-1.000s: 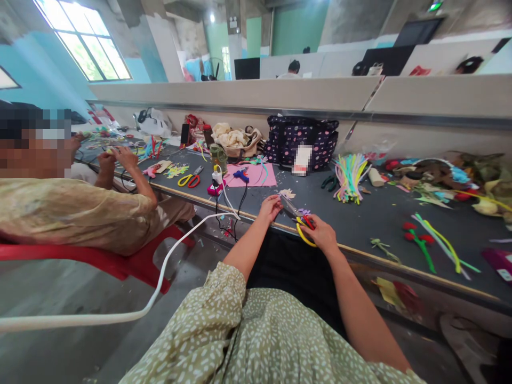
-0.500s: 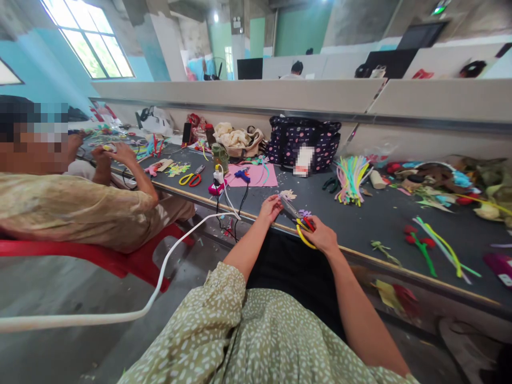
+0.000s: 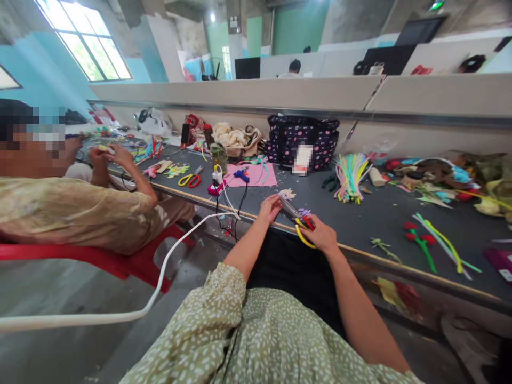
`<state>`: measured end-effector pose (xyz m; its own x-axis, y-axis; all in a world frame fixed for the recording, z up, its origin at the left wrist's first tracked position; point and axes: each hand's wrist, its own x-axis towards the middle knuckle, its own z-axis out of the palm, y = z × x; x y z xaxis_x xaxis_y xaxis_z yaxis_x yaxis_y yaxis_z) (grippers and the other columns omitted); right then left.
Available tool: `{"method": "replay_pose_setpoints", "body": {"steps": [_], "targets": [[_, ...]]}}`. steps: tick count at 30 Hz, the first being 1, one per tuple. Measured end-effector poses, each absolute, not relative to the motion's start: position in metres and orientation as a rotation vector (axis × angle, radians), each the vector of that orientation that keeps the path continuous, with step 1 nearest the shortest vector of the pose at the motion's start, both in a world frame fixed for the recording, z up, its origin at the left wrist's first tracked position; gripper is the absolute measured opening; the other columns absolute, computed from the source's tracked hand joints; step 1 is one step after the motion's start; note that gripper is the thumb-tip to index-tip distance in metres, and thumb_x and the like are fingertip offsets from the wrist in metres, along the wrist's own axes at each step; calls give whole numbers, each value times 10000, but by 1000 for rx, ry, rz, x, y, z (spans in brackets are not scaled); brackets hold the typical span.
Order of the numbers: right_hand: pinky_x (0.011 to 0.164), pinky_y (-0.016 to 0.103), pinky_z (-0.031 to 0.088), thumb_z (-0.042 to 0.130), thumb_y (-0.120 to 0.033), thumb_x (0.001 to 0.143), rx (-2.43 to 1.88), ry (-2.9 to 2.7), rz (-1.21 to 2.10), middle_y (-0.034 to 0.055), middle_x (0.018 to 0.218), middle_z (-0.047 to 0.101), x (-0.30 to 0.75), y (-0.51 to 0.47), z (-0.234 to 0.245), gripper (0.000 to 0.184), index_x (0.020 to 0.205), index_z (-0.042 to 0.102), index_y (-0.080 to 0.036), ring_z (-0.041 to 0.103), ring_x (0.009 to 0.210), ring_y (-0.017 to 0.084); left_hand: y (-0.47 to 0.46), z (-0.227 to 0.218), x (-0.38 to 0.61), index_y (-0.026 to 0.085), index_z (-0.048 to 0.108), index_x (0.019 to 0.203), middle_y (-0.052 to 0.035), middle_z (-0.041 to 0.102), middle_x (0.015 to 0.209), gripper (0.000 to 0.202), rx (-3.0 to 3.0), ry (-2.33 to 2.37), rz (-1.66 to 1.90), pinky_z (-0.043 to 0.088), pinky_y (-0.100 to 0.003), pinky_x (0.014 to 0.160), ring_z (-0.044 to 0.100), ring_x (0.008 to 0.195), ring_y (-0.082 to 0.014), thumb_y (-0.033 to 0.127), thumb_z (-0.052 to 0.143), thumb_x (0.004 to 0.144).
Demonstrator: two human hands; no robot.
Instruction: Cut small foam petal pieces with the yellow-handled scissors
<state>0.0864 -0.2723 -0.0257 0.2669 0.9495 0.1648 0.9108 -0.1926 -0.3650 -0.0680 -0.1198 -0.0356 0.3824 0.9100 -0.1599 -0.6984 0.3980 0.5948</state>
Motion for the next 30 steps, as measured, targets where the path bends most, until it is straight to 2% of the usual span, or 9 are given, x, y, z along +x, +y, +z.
{"method": "replay_pose_setpoints", "body": {"steps": [5,16,30], "targets": [[608,288,395,493,-640,725,-2179,-1696,112,-6,867,684,86,-272,-26,484,1071,530,-304,634,778,225,-119,-36,-67,119,603,748,10,560,610,123,462,500,1083,424,-225,608,526,544,-68,117,692,663],[614,284,403,500,-651,715,-2126,-1670,169,-11,860,681,87,-271,-28,488,1060,540,-309,631,778,213,-115,-42,-66,118,606,795,10,565,627,166,476,486,1065,396,-212,605,502,541,-60,49,669,658],[611,282,396,501,-629,732,-2165,-1673,86,2,847,683,85,-273,-28,493,1099,539,-303,631,772,219,-119,-34,-64,121,626,804,12,562,627,124,434,565,1066,442,-234,690,500,538,-60,41,608,710]]}}
